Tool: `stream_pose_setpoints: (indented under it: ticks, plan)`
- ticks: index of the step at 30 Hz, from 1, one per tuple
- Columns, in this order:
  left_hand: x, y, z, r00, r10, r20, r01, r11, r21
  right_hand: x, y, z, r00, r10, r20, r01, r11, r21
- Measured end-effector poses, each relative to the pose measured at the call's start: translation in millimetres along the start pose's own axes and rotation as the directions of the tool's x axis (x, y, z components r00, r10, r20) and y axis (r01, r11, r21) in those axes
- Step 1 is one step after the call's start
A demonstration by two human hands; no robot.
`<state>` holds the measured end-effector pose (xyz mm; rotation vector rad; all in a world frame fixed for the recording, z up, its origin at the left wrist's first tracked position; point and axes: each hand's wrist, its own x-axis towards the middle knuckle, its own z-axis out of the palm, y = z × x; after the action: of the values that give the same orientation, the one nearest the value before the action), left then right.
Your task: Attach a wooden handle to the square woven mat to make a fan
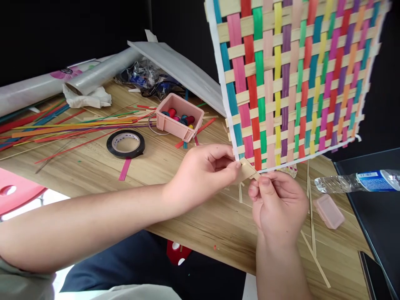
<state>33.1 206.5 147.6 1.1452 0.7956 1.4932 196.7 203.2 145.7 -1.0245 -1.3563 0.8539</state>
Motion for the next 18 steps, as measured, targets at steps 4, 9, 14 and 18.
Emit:
stream_pose_setpoints:
  ticks: [4,9,14,18]
  plan:
    - [-0.4,0.2,-0.4,1.0,0.011,-0.003,-0.011,1.0,0.028,2.0,0.5,0.0,1.0,0.01,0.001,-0.01,0.999,0.037]
    - [-0.2,1.5,-1.0,0.999,0.025,0.023,-0.025,1.0,-0.003,5.1,-3.1,-0.2,0.998,0.039,0.039,-0.045,0.988,0.148]
    - [-0.1,4.0,-1.5,1.0,0.005,0.029,-0.004,1.0,-0.016,4.9,-6.1,0.7,0.995,0.075,0.058,-0.085,0.977,0.196]
    - [1.6,3.4,-3.1,0.998,0.032,0.058,-0.03,0.999,-0.023,1.1,-5.6,0.7,0.999,0.032,0.001,-0.032,0.988,0.15]
